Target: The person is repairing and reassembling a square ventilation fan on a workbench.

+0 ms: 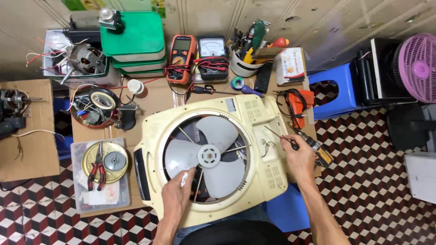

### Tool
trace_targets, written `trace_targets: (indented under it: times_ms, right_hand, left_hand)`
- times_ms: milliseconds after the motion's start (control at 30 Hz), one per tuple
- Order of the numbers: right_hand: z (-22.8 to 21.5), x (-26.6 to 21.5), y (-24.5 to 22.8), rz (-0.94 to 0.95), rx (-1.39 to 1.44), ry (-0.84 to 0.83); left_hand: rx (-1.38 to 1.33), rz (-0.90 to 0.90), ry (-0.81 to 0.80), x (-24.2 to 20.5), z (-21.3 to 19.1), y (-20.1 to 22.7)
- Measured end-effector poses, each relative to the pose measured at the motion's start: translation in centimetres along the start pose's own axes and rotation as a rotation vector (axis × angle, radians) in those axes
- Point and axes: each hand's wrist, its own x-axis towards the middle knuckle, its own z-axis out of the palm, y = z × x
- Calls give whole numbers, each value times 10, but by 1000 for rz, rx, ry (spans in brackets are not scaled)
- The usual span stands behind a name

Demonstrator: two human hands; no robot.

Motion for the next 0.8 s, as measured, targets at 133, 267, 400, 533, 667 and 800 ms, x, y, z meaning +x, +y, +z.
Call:
trace_targets:
  times_ms: [133,267,400,533,667,800]
  right_hand:
    - [-10,18,34,-189,-66,9]
    - [-37,15,37,-119,139,-39]
    - [-63,-7,41,68,235,-136]
    - [-60,-29,73,-67,152,-82]
    - [-48,-43,81,-33,216,-119]
    - [-46,-45,63,-82,28,-154]
  left_hand:
    - [2,-88,-9,-36,51,3]
    - [70,193,213,-53,83,6]
    - [239,210,160,-58,92,22]
    - [320,137,21,-57,102,21]
    - [382,198,59,-58,113,-1]
    - [387,171,114,-67,103,-13]
